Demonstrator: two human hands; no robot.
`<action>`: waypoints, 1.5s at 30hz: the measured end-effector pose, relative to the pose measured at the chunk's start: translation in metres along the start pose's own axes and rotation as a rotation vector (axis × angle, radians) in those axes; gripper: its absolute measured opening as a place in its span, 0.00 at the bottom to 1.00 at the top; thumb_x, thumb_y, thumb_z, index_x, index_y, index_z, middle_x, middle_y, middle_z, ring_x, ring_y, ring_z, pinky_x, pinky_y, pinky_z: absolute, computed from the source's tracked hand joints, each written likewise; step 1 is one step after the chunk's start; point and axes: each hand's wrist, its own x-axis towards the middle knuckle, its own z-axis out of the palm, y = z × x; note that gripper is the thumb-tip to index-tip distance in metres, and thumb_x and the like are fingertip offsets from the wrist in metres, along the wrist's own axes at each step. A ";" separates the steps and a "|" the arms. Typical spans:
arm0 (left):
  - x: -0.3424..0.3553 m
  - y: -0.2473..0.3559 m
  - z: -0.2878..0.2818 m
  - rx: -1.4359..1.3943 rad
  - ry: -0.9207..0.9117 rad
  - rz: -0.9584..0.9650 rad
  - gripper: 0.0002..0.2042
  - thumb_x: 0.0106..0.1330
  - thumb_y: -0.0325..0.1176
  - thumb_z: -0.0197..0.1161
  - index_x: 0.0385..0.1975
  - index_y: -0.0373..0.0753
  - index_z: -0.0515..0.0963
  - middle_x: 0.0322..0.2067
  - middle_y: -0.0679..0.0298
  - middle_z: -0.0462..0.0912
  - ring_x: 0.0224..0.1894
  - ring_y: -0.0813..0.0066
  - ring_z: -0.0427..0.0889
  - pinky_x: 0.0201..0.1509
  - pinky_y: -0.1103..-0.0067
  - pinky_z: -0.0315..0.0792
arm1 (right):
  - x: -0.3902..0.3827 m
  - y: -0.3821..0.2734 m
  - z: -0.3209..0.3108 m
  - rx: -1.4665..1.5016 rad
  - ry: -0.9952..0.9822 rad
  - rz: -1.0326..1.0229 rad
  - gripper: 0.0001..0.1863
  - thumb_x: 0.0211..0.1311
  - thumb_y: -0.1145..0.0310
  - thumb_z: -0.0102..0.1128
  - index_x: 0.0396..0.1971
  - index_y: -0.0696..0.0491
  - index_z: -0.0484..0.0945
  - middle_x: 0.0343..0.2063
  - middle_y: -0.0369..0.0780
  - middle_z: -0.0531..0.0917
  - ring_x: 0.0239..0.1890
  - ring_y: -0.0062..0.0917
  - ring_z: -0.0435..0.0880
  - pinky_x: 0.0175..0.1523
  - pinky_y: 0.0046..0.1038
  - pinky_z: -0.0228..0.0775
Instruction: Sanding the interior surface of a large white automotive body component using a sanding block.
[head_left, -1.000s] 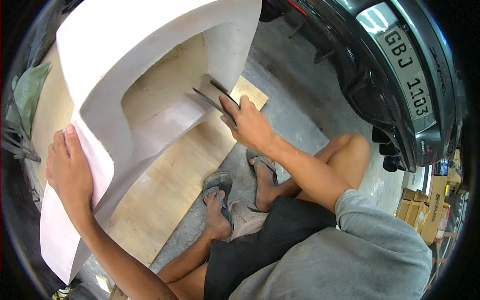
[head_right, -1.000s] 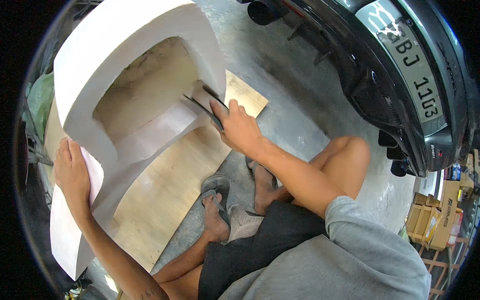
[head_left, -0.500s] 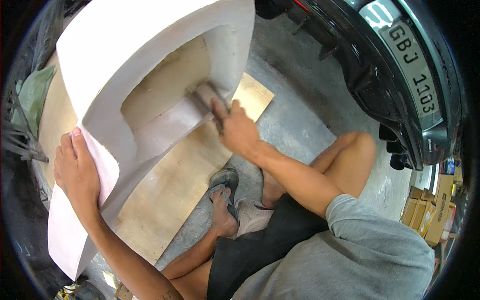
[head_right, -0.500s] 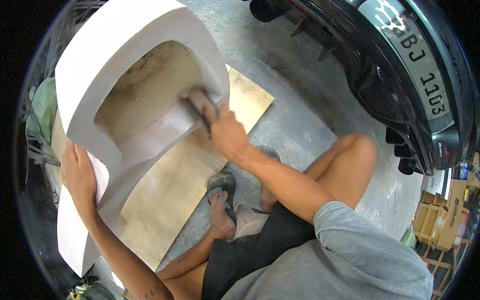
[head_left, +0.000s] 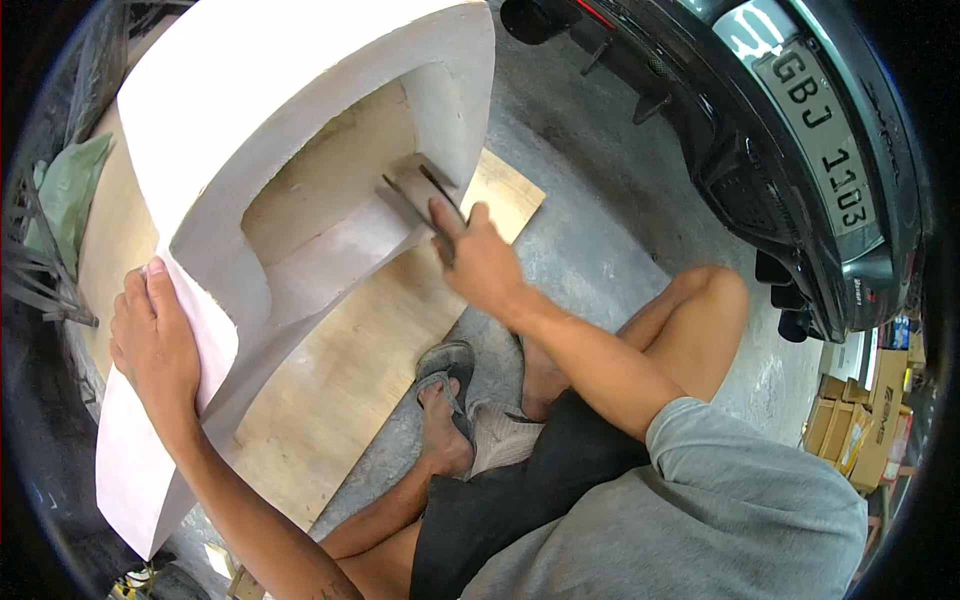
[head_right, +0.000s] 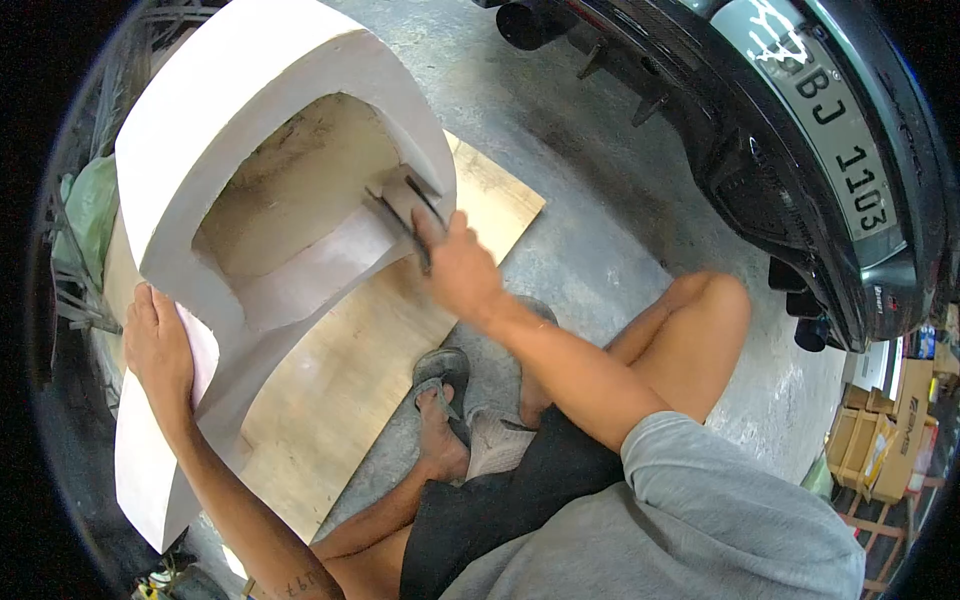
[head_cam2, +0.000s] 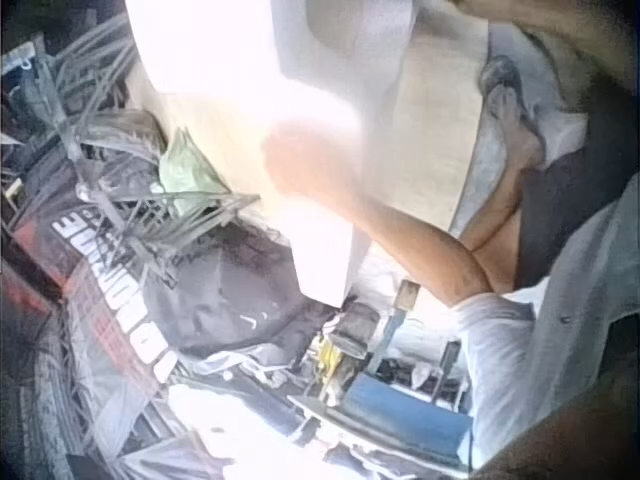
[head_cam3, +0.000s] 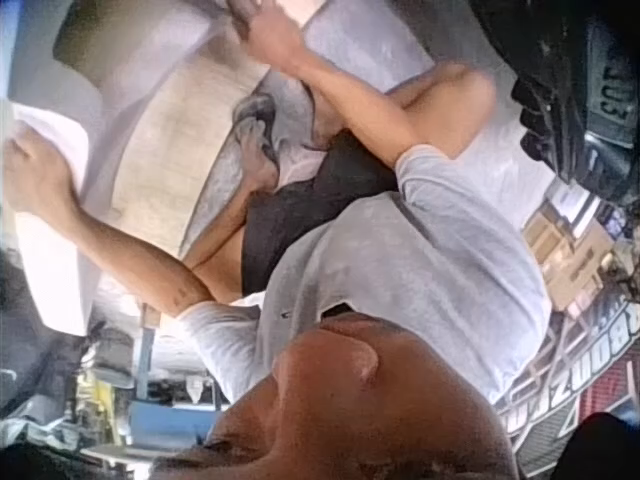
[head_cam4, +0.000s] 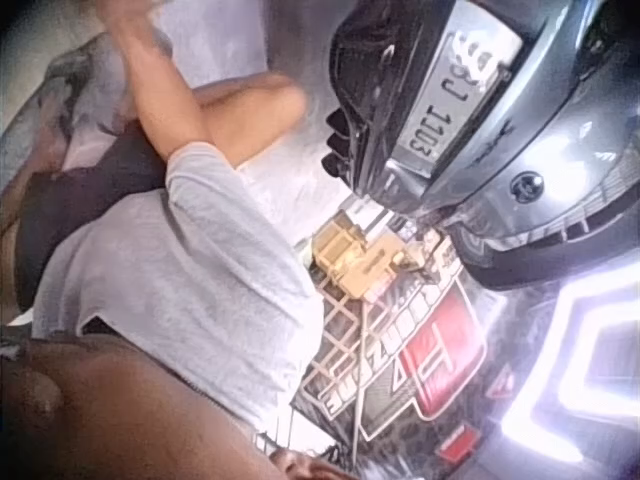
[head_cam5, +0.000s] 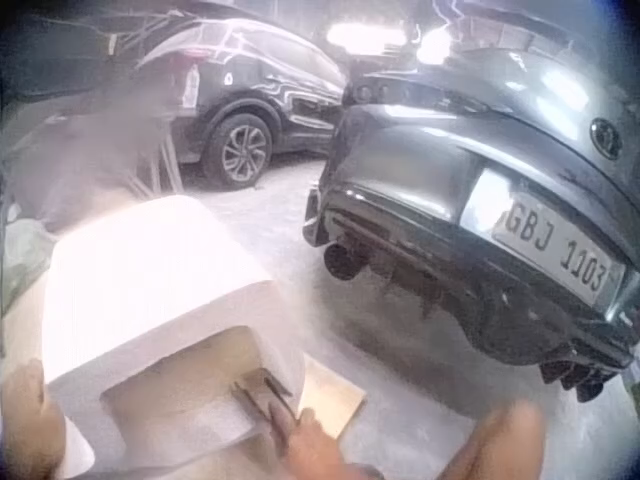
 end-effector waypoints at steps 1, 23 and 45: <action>-0.001 -0.003 -0.001 0.012 -0.023 -0.010 0.24 0.80 0.51 0.41 0.53 0.37 0.77 0.49 0.46 0.81 0.56 0.45 0.76 0.63 0.58 0.62 | -0.007 -0.009 0.007 0.024 0.058 0.035 0.42 0.57 0.73 0.61 0.74 0.40 0.61 0.44 0.55 0.71 0.42 0.51 0.80 0.46 0.48 0.79; -0.001 0.003 -0.011 0.026 -0.095 -0.118 0.29 0.78 0.56 0.40 0.60 0.39 0.76 0.54 0.47 0.80 0.62 0.48 0.75 0.71 0.56 0.56 | -0.019 -0.033 0.015 -0.034 -0.040 -0.116 0.35 0.60 0.69 0.63 0.69 0.46 0.66 0.46 0.57 0.71 0.34 0.52 0.85 0.40 0.48 0.81; 0.001 0.003 -0.004 0.023 -0.052 -0.090 0.30 0.77 0.57 0.40 0.59 0.39 0.77 0.55 0.47 0.81 0.61 0.47 0.76 0.70 0.58 0.58 | -0.016 -0.041 0.026 -0.065 0.069 0.112 0.43 0.53 0.72 0.64 0.72 0.40 0.62 0.45 0.56 0.71 0.36 0.52 0.85 0.41 0.47 0.81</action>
